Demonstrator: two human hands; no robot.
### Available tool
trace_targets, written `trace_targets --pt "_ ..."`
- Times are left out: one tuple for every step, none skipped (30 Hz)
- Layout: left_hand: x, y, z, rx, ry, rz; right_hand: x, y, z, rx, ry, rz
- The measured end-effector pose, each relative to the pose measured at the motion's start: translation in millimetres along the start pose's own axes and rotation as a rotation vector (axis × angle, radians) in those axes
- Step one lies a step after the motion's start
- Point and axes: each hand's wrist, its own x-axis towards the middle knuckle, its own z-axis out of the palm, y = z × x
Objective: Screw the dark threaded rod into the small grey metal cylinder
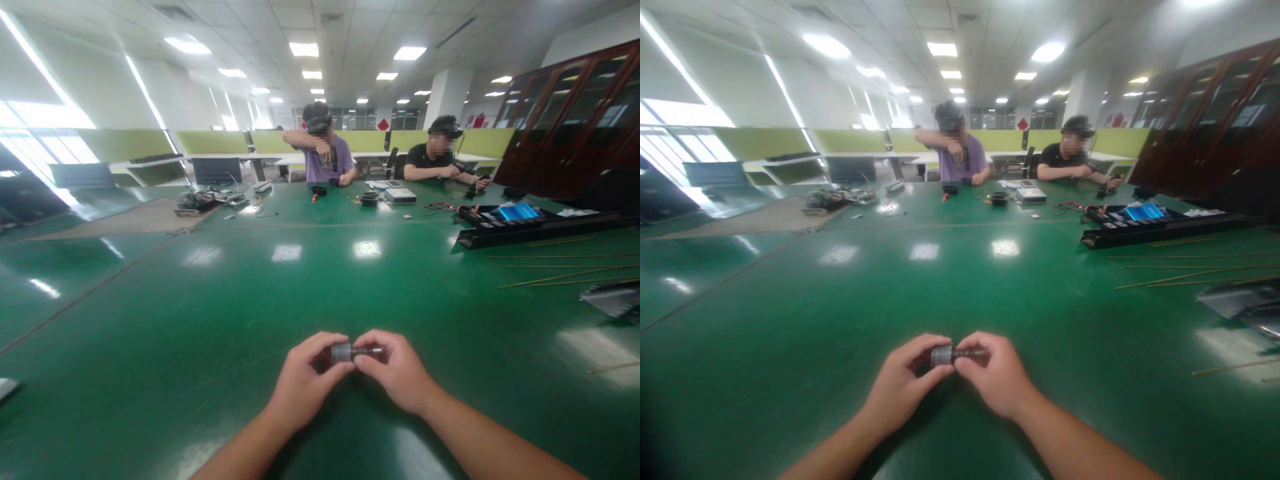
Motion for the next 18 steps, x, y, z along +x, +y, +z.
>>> trace_targets --pt "0.0 0.2 0.0 0.000 -0.001 -0.001 -0.1 0.1 0.0 0.002 -0.001 -0.001" --pt "0.0 0.5 0.0 0.001 -0.001 -0.001 -0.2 0.2 0.0 0.003 -0.002 -0.001" --pt "0.0 0.8 0.0 0.004 0.000 0.000 -0.4 0.4 0.1 0.004 -0.004 -0.002" --pt "0.1 1.0 0.0 0.008 0.001 0.000 -0.5 0.5 0.1 0.004 -0.003 -0.002" --pt "0.1 1.2 0.0 0.010 0.003 0.002 -0.5 0.6 0.0 0.004 -0.001 -0.002" --pt "0.1 1.3 0.1 0.010 0.003 0.003 -0.5 0.6 0.0 0.004 -0.001 -0.001" --pt "0.1 1.3 0.2 0.009 0.003 0.003 -0.4 0.4 -0.1 0.006 0.000 -0.001" --pt "0.0 1.2 0.2 0.006 0.002 0.002 -0.3 0.2 -0.1 0.009 0.000 -0.002" --pt "-0.1 1.1 0.2 0.003 0.001 0.001 -0.2 -0.1 -0.2 0.011 0.000 -0.003" --pt "-0.1 1.0 0.3 0.000 0.000 0.000 -0.1 -0.4 -0.3 0.011 -0.002 -0.005" --pt "-0.2 0.9 0.3 -0.001 0.001 0.000 0.0 -0.7 -0.4 0.010 -0.004 -0.007" --pt "-0.2 0.9 0.3 0.000 0.003 -0.001 0.1 -0.9 -0.5 0.008 -0.005 -0.008" --pt "-0.1 1.0 0.3 0.002 0.006 -0.001 0.1 -1.0 -0.6 0.005 -0.006 -0.008" --pt "0.0 1.1 0.3 0.003 0.009 -0.001 0.1 -0.9 -0.6 0.005 -0.007 -0.007" --pt "0.2 1.4 0.2 0.005 0.011 -0.002 0.1 -0.6 -0.7 0.007 -0.007 -0.006" --pt "0.3 1.7 0.1 0.006 0.011 -0.003 0.1 -0.2 -0.7 0.010 -0.007 -0.005" --pt "0.5 2.1 0.0 0.006 0.011 -0.003 0.1 0.3 -0.8 0.013 -0.007 -0.005" --pt "0.6 2.6 -0.1 0.006 0.011 -0.004 0.1 0.8 -0.8 0.015 -0.007 -0.005"
